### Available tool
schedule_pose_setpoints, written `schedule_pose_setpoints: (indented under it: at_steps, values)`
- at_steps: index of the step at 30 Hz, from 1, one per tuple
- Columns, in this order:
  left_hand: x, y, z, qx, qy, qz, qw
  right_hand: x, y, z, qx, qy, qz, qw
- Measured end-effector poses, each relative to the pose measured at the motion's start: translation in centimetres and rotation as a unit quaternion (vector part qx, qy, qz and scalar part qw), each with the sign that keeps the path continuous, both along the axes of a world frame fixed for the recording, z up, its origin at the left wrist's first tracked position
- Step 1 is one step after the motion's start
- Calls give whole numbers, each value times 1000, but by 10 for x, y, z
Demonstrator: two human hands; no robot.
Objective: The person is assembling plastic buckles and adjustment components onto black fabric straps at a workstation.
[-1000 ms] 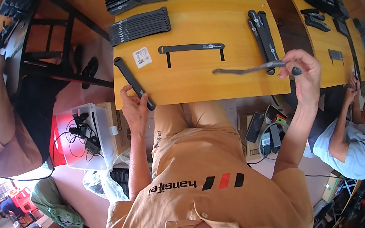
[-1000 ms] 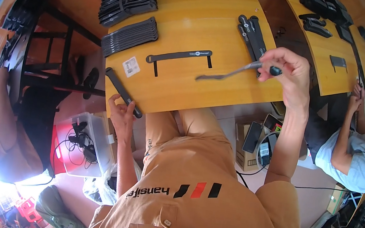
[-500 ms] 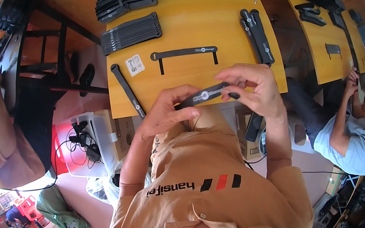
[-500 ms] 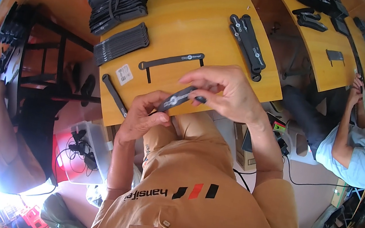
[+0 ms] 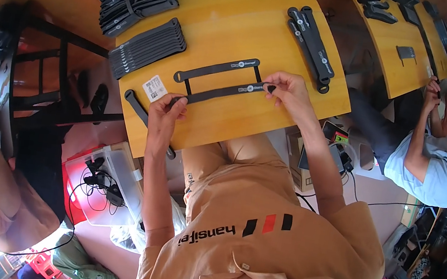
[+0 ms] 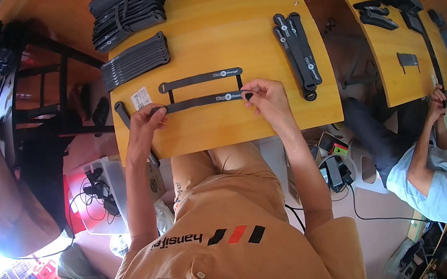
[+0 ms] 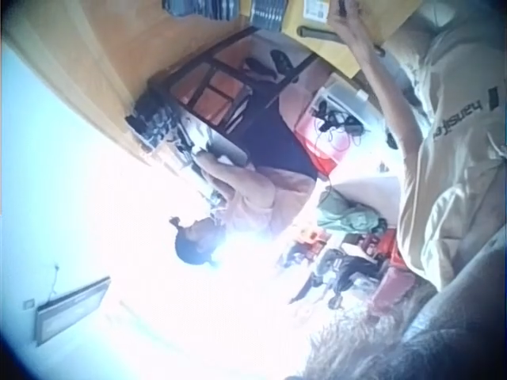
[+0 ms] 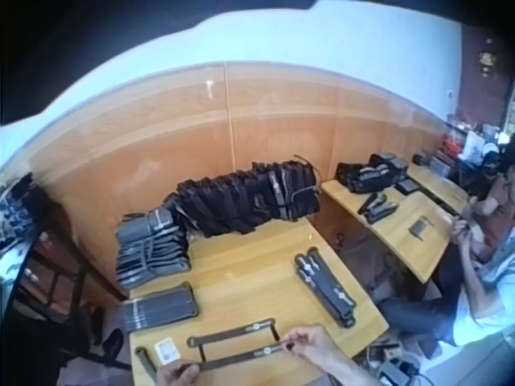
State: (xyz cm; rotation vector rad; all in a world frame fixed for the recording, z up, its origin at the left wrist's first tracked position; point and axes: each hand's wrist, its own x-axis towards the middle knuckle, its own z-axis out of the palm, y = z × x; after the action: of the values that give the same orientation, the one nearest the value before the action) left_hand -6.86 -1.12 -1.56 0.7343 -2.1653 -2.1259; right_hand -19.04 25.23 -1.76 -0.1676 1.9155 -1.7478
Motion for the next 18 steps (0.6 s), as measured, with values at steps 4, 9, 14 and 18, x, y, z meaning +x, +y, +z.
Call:
schedule_pose_setpoints:
  at_steps: [4,9,14,18]
  values:
    - [-17,-4,-13,-22,19,32,999,-14,-9,-10,13,36,-14,999]
    - [-28,-10,-28,-72,30,63,995,-33,-23,-21,9,31,-41,999]
    - [-36,-9,-35,-91,22,83,992,-40,-27,-27,38,45,-63,996]
    - [-40,-7,-31,-103,8,98,990,-42,-27,-35,50,49,-73,995]
